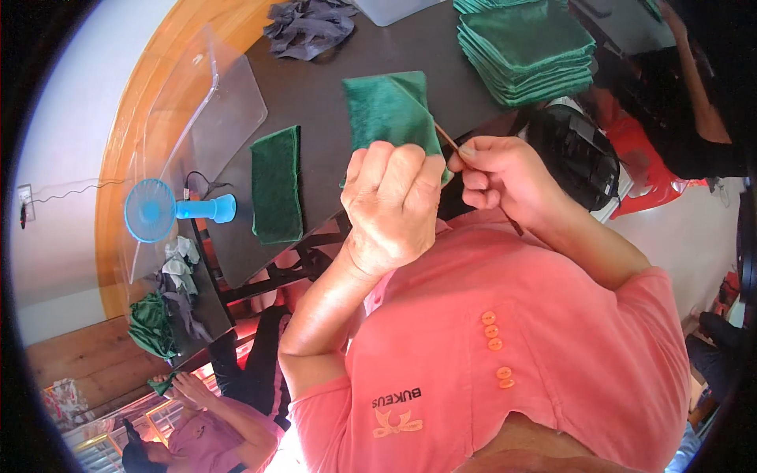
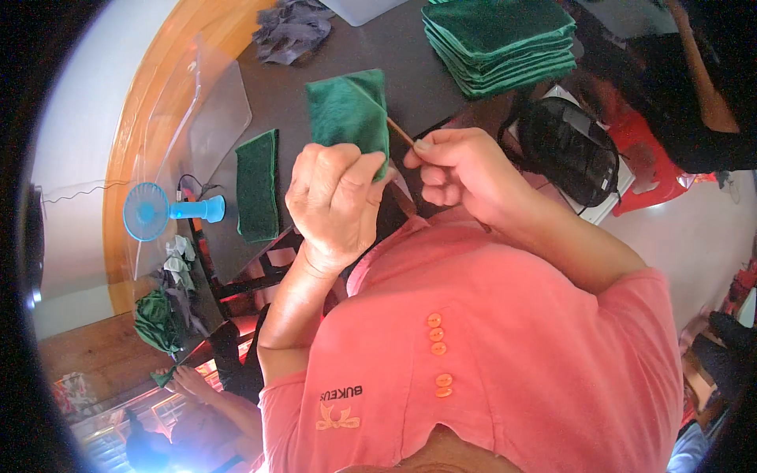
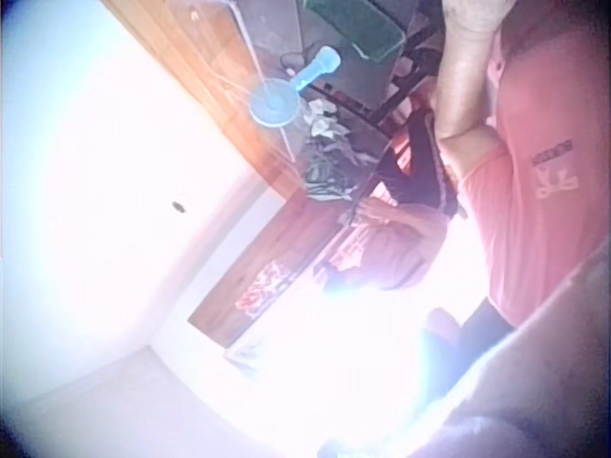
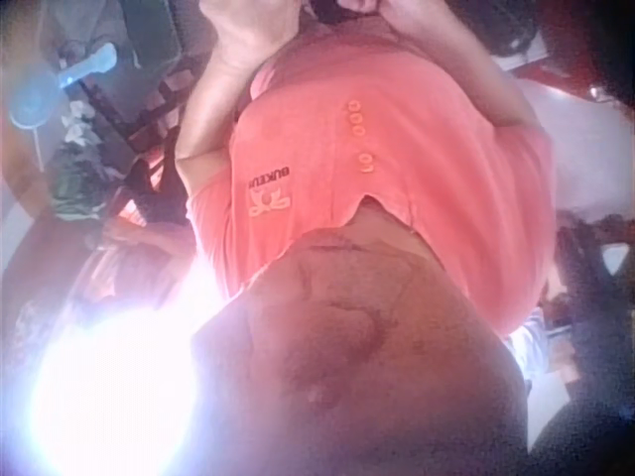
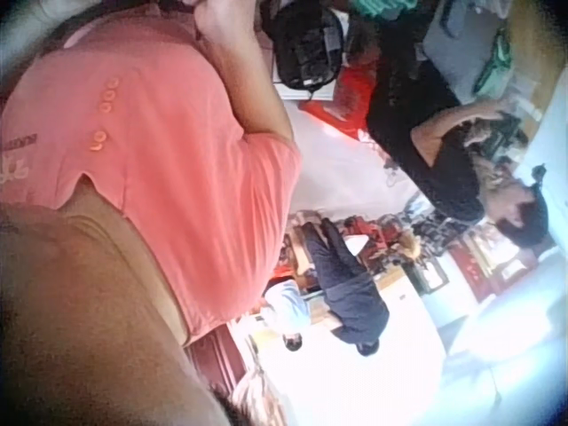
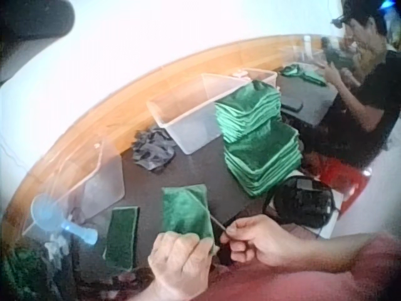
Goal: The person sits at a table and repeatedly sews the edges of small green velvet cloths using a needle and thread. They pick up a cloth from a stack, stitch the edges, and place the finished item onto a separate pile.
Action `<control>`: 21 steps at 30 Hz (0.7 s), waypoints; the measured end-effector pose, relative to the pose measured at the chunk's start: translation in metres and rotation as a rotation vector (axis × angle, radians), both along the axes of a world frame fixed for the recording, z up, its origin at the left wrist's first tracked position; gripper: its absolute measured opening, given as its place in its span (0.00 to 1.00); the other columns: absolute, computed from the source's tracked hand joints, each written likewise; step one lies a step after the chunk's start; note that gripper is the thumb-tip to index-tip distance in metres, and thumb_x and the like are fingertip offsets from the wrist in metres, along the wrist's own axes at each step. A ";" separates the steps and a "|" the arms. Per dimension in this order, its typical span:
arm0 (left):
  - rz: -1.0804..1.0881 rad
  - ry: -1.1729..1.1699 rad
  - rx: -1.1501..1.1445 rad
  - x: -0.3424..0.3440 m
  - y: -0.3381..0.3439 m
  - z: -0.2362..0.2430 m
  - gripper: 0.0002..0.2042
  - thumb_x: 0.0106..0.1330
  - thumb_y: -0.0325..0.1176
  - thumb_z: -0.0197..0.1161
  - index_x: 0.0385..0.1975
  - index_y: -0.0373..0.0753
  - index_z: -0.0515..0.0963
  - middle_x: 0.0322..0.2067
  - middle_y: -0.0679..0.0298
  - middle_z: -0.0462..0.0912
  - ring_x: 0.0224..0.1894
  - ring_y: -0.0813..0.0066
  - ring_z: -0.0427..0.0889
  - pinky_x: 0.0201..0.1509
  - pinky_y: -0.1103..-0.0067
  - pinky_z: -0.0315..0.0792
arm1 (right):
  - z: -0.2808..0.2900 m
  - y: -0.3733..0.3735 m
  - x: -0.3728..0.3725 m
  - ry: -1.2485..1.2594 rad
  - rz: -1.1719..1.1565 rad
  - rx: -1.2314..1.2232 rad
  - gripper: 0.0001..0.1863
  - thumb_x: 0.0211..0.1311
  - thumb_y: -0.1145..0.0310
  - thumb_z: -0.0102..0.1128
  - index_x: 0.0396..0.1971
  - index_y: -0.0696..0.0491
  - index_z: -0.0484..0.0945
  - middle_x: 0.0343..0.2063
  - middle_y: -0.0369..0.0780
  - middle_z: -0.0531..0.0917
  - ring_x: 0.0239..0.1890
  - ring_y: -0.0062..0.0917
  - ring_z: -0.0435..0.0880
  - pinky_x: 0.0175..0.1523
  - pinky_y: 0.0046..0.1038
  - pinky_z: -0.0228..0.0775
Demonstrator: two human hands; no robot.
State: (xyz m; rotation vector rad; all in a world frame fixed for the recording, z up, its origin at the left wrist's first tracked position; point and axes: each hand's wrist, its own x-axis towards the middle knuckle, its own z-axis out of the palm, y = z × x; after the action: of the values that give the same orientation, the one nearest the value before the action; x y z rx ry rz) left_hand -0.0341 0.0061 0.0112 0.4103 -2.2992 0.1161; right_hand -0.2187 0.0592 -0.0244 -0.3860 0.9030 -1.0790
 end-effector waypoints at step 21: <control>0.280 -0.094 -0.016 -0.014 -0.039 0.029 0.14 0.46 0.32 0.67 0.34 0.37 0.78 0.34 0.58 0.76 0.44 0.58 0.74 0.58 0.61 0.60 | 0.009 -0.011 0.006 0.625 -0.067 -0.402 0.07 0.62 0.70 0.59 0.30 0.58 0.80 0.18 0.30 0.74 0.21 0.11 0.67 0.26 0.17 0.57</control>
State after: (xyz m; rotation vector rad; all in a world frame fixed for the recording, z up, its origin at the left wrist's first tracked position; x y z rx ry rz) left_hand -0.0478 -0.0329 0.0398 0.7309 -2.3185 0.2977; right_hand -0.2130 0.0481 -0.0155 -1.0740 1.2500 -1.2255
